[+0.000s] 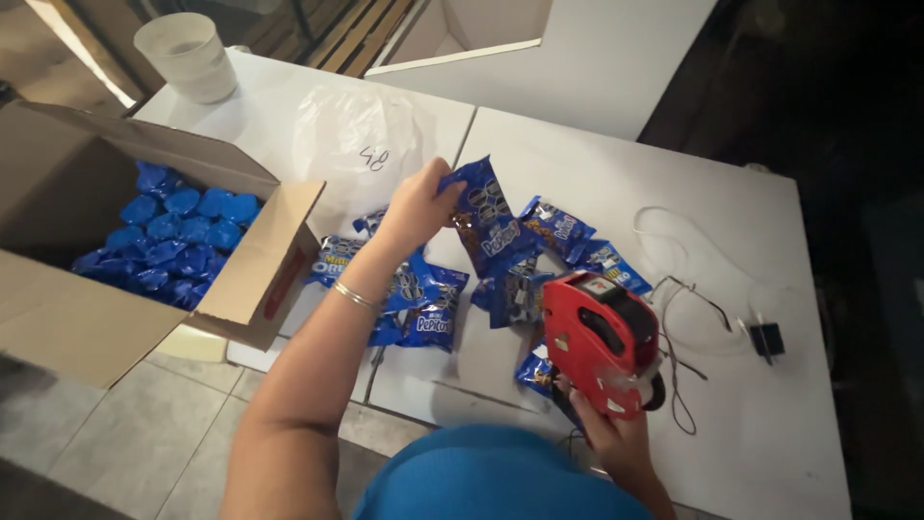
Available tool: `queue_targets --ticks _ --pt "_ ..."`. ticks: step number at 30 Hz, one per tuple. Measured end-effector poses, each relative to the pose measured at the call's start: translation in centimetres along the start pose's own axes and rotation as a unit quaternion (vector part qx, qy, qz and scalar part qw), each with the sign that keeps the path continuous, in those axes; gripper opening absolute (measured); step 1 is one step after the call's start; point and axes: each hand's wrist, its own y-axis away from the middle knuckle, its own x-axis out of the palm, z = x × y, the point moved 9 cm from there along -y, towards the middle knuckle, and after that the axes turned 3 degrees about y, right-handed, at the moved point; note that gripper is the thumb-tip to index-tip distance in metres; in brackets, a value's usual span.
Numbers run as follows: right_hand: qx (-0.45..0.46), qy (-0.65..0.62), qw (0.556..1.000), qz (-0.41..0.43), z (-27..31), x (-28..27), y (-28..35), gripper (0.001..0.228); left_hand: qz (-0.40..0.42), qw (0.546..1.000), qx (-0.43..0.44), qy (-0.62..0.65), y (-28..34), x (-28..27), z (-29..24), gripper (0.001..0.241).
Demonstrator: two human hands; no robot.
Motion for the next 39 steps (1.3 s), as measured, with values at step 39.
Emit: queue_targets --ticks 39 --pt "-0.076 0.077 0.991 -0.079 3.0 -2.0 2.6 0.024 0.009 0.979 -0.092 0.181 -3.7 22.9 9.7 0.034"
